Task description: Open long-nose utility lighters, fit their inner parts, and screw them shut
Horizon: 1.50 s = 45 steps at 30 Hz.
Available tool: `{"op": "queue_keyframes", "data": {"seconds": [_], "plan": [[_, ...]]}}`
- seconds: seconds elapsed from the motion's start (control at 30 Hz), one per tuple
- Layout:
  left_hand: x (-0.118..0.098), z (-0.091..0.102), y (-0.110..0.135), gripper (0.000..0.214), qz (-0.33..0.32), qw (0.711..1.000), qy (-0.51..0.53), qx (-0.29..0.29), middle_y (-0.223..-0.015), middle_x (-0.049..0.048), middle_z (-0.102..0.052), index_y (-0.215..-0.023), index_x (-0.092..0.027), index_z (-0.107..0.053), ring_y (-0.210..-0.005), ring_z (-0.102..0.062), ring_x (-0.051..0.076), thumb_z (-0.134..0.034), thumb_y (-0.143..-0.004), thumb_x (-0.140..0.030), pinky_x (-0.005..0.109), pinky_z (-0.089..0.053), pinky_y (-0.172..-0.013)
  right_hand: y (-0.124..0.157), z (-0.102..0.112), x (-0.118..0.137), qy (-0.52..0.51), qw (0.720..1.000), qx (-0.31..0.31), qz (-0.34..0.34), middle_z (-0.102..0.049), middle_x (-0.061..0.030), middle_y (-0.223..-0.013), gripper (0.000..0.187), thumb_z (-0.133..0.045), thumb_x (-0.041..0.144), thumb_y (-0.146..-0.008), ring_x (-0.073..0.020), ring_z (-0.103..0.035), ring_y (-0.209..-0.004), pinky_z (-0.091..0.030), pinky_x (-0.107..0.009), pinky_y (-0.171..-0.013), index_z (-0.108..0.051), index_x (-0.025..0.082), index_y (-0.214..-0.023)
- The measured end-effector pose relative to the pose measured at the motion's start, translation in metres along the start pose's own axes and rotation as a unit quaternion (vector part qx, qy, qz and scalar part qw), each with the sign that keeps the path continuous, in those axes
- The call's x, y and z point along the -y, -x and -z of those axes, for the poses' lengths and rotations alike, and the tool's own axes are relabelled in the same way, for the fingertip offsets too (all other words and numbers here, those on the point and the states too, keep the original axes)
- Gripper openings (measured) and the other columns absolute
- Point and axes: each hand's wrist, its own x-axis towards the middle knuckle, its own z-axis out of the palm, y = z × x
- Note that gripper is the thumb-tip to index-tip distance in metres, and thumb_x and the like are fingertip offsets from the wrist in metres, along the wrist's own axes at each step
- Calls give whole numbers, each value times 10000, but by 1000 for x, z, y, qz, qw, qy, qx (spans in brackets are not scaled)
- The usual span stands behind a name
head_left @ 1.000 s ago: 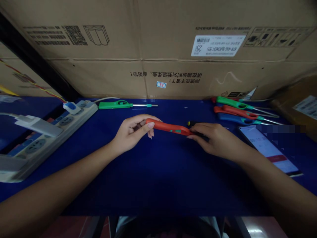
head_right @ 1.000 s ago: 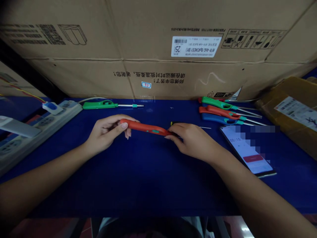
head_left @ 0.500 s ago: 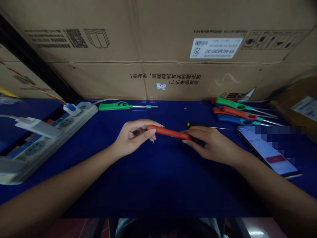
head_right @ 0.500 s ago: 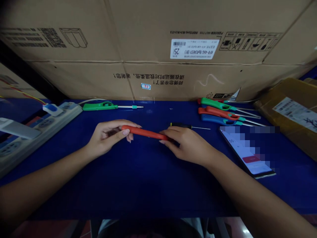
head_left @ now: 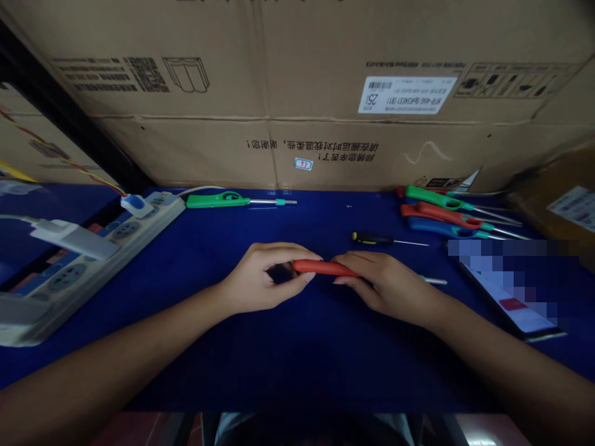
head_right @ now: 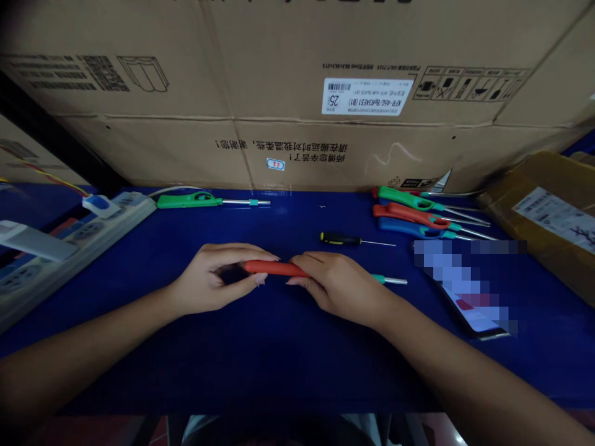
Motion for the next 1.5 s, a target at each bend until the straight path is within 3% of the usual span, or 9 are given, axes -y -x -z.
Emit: {"op": "queue_keyframes", "data": {"seconds": [0.2,0.43,0.67,0.87,0.97,1.13,1.27,1.37,1.5], "plan": [[17,11,-2,245,-73,994,-73,46,-1068,83,-792,-1137,-171,-759,-960,-765,182,-719,-896,-176,263,-611,-922,1,1,-4,43,998,23,-40,-725,-109,-1122,314,-560,335,-1013,-244,-715,-963,-573,-378,-845,-625,176,-1277],[24,26,-3,205,-104,980,-170,13,-994,77,-785,-1093,-166,-744,-860,-748,170,-696,-900,-214,259,-600,-823,1,9,-8,129,988,40,-80,-738,-71,-880,169,-528,246,-1017,-214,-706,-776,-477,-311,-681,-671,169,-969],[3,12,-2,197,5,963,-219,158,-840,8,-727,-970,-184,-718,-706,-665,127,-601,-979,-342,229,-474,-655,-4,-1,7,175,978,93,-57,-703,-39,-765,253,-493,349,-1046,-198,-667,-673,-349,-307,-597,-640,179,-929],[5,16,-3,376,121,976,-112,143,-577,-67,-410,-650,-163,-492,-520,-378,66,-625,-944,-356,203,-293,-501,-2,8,-8,157,985,54,-55,-717,-46,-896,166,-543,286,-1014,-215,-682,-815,-420,-314,-705,-659,191,-943],[5,15,-3,385,164,973,-78,146,-566,-72,-385,-638,-160,-479,-524,-349,62,-629,-934,-356,193,-268,-492,0,9,-12,145,987,58,-43,-722,-36,-888,136,-546,214,-995,-211,-685,-807,-439,-317,-712,-672,193,-948],[4,10,-3,404,195,967,-48,156,-584,-73,-377,-649,-156,-481,-540,-335,60,-615,-943,-399,189,-264,-500,2,5,-11,134,991,7,3,-751,-40,-951,181,-575,294,-1005,-201,-700,-813,-474,-314,-716,-695,182,-1080],[4,11,-5,373,213,960,-22,181,-615,-59,-448,-731,-151,-583,-560,-400,67,-587,-965,-441,189,-305,-522,2,6,-12,163,983,-57,63,-759,-34,-866,183,-568,237,-1006,-194,-695,-742,-482,-321,-687,-732,160,-1035],[0,15,-6,329,235,942,23,239,-684,-41,-545,-1021,-169,-684,-568,-468,81,-536,-999,-463,194,-342,-530,0,6,-11,179,976,-83,88,-758,-38,-837,182,-584,226,-999,-191,-687,-706,-488,-330,-663,-741,143,-1039],[-7,19,-8,393,243,924,69,287,-857,-7,-643,-1321,-237,-602,-652,-533,102,-547,-999,-456,205,-393,-579,-2,8,-8,161,982,-56,85,-769,-52,-918,182,-589,249,-1003,-196,-706,-812,-526,-357,-806,-737,153,-1049]]}}
